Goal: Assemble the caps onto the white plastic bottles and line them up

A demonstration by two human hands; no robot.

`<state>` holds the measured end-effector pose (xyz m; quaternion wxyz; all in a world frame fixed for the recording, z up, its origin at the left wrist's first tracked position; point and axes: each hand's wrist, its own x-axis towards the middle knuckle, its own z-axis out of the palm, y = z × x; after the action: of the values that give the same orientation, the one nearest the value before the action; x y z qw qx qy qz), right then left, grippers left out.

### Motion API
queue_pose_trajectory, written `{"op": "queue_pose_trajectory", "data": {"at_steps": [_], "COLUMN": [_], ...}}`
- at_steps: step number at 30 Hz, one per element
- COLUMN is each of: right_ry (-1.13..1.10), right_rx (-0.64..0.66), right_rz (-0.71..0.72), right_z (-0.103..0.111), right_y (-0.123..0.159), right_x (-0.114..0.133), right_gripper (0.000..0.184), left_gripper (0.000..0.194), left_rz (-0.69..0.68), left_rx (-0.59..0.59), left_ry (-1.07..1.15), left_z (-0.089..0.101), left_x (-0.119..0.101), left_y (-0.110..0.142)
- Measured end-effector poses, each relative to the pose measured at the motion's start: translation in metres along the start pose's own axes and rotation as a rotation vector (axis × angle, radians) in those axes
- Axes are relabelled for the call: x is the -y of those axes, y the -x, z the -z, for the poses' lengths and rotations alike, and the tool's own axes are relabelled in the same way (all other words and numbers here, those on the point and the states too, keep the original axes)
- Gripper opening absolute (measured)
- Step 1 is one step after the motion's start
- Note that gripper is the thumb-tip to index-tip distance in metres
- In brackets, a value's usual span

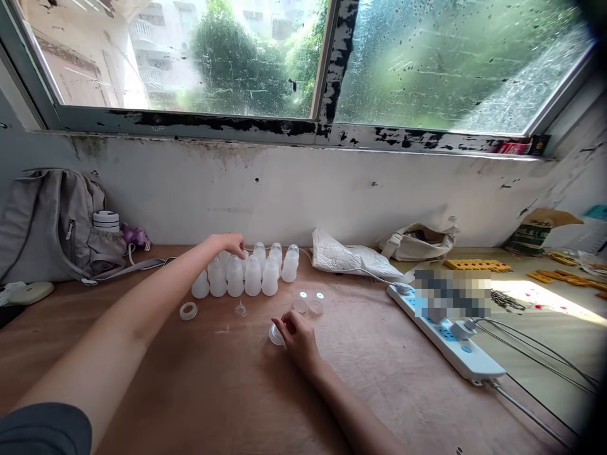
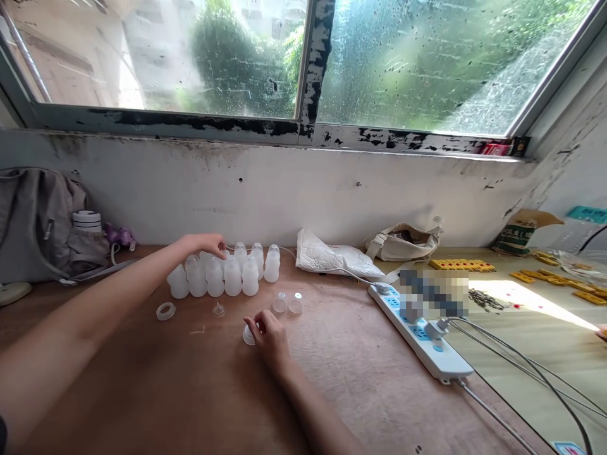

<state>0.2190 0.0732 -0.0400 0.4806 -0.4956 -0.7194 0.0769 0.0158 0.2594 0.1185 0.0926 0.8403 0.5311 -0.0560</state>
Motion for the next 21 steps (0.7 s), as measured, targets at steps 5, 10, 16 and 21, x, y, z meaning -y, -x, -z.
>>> {"op": "queue_pose_trajectory", "data": {"at_steps": [5, 10, 16, 21], "right_ry": [-0.016, -0.032, -0.038, -0.049], "right_rx": [0.003, 0.011, 0.030, 0.056], "right_rz": [-0.009, -0.016, -0.029, -0.057], "right_z": [-0.002, -0.004, -0.003, -0.002], "right_y": [0.001, 0.001, 0.001, 0.000], "right_x": [0.000, 0.000, 0.003, 0.004], "right_gripper": [0.024, 0.024, 0.023, 0.021], "left_gripper": [0.038, 0.042, 0.031, 0.030], "left_rz": [0.036, 0.077, -0.236, -0.329], "left_rx": [-0.215, -0.541, -0.905, -0.775], "left_ry": [-0.021, -0.045, 0.035, 0.084], "left_z": [0.021, 0.053, 0.012, -0.077], "left_x": [-0.003, -0.009, -0.036, -0.052], "left_y": [0.014, 0.054, 0.132, 0.167]}}
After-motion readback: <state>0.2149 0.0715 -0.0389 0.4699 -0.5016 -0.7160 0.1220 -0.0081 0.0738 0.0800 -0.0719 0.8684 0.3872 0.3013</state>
